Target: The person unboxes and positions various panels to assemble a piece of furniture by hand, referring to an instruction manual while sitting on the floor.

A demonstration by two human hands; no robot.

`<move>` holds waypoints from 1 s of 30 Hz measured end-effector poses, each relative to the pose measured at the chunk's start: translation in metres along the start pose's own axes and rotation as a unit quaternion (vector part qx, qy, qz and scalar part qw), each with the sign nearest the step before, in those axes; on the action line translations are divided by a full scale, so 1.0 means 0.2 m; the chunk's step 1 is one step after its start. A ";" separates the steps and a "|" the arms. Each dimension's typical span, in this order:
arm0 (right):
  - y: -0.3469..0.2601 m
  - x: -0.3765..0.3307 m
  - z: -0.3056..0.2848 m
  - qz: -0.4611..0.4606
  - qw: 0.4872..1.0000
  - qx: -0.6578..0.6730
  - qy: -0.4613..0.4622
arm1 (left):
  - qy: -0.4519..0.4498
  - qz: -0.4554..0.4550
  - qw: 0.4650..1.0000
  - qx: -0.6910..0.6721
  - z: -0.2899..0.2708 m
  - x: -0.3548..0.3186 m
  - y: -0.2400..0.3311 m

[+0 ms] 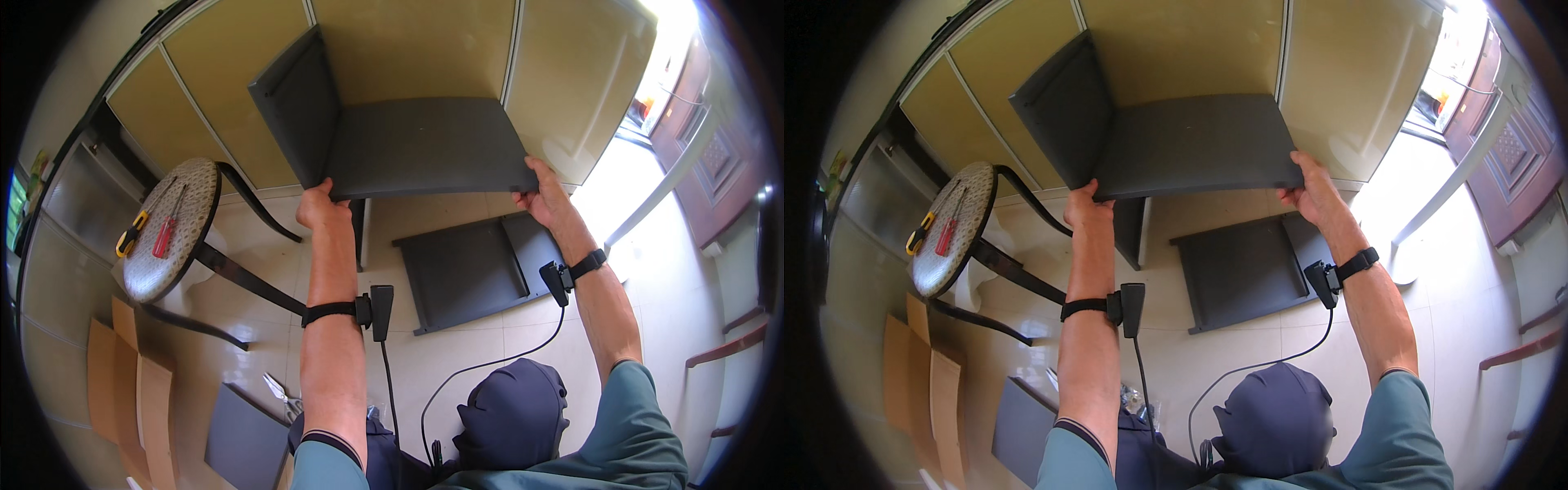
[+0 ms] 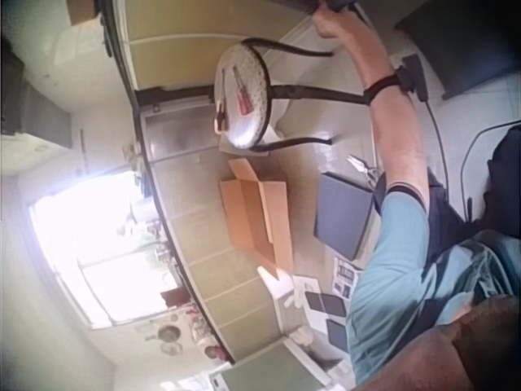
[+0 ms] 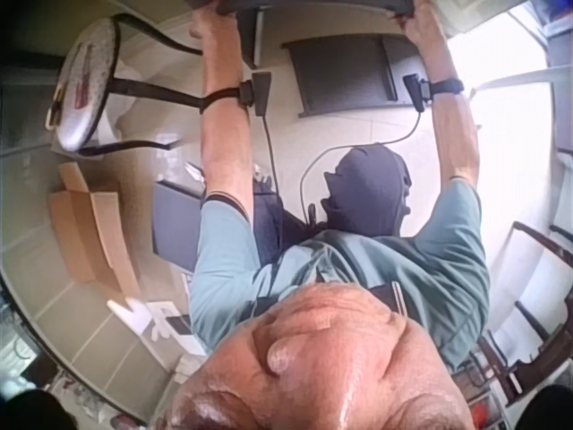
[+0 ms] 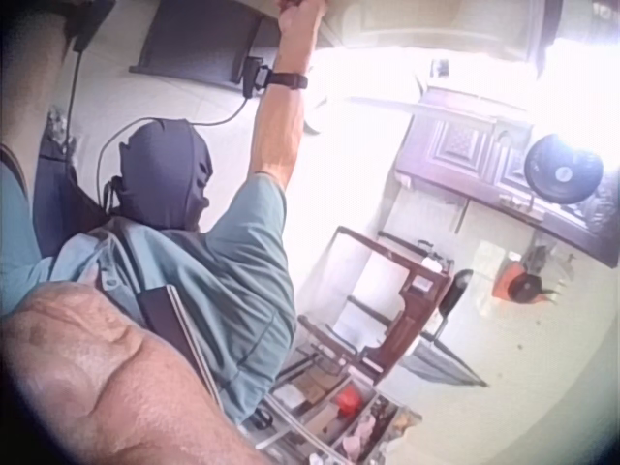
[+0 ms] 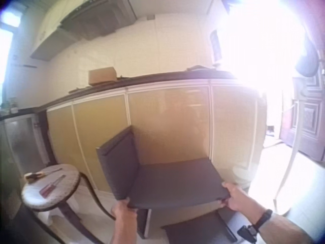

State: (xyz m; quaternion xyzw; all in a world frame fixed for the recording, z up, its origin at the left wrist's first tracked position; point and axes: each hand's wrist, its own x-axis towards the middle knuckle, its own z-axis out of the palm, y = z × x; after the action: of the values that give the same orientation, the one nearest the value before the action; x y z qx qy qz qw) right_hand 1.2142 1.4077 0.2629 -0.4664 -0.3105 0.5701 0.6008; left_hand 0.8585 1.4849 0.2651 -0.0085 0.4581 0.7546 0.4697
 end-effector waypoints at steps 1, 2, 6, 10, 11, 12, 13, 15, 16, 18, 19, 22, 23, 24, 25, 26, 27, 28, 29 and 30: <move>0.01 0.00 0.00 0.015 1.000 -0.005 -0.009 | 0.001 0.001 1.000 -0.013 0.00 0.01 0.00; 0.02 0.00 -0.02 0.029 0.999 -0.010 -0.016 | 0.000 -0.002 1.000 -0.012 0.00 0.01 -0.01; 0.05 0.02 -0.09 0.035 0.998 -0.031 -0.039 | -0.014 -0.006 1.000 -0.022 0.01 0.00 -0.04; 0.04 0.08 -0.16 0.032 0.996 -0.035 -0.077 | -0.023 -0.002 0.999 -0.030 0.02 -0.02 -0.06; 0.05 0.08 -0.17 0.040 0.994 -0.026 -0.099 | -0.024 -0.005 0.999 -0.027 0.02 -0.02 -0.06; 0.05 0.07 -0.18 0.041 0.994 -0.026 -0.094 | -0.032 -0.008 0.999 -0.037 0.02 -0.01 -0.06; 0.06 0.07 -0.19 0.028 0.996 -0.017 -0.080 | -0.041 -0.011 0.998 -0.047 0.02 0.00 -0.06; 0.09 0.04 -0.26 0.014 0.998 -0.010 -0.061 | -0.040 -0.009 0.999 -0.031 0.01 0.01 -0.07; 0.13 0.03 -0.33 0.033 0.999 -0.015 -0.016 | -0.038 -0.002 0.999 -0.017 0.01 0.02 -0.07; 0.26 0.03 -0.59 0.068 0.993 -0.052 0.080 | -0.051 -0.025 0.998 -0.037 0.02 0.02 -0.10; 0.37 0.04 -0.78 0.086 0.984 -0.084 0.130 | -0.064 -0.022 0.997 -0.037 0.04 0.00 -0.13; 0.71 -0.07 -1.14 0.167 0.913 -0.185 0.324 | -0.084 -0.020 0.996 -0.038 0.03 0.04 -0.13; 0.81 -0.11 -1.26 0.191 0.897 -0.189 0.352 | -0.070 -0.021 0.997 -0.038 0.04 0.03 -0.14; 0.92 -0.15 -1.37 0.230 0.880 -0.193 0.367 | -0.056 -0.020 0.997 -0.039 0.05 0.02 -0.13; 0.98 -0.20 -1.37 0.234 0.885 -0.174 0.363 | -0.047 -0.014 0.998 -0.028 0.05 0.02 -0.13; 1.02 -0.20 -1.38 0.244 0.883 -0.163 0.366 | -0.048 -0.014 0.998 -0.027 0.06 0.01 -0.14; 1.06 -0.19 -1.41 0.250 0.884 -0.146 0.366 | -0.054 -0.011 0.998 -0.032 0.07 0.00 -0.16; 1.10 -0.17 -1.45 0.256 0.885 -0.129 0.367 | -0.059 -0.007 0.997 -0.038 0.08 -0.02 -0.18; 1.11 -0.14 -1.44 0.263 0.884 -0.123 0.367 | -0.060 -0.006 0.998 -0.036 0.08 -0.02 -0.18; 1.11 -0.12 -1.39 0.265 0.883 -0.121 0.367 | -0.053 -0.009 0.998 -0.029 0.08 0.00 -0.18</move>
State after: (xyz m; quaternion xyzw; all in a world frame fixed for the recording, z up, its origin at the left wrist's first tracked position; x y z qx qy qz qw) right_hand 1.3743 1.3081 -0.0397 -0.7763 0.0006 0.4542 0.4370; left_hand 0.8910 1.5003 0.2502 0.0138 0.4108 0.7627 0.4994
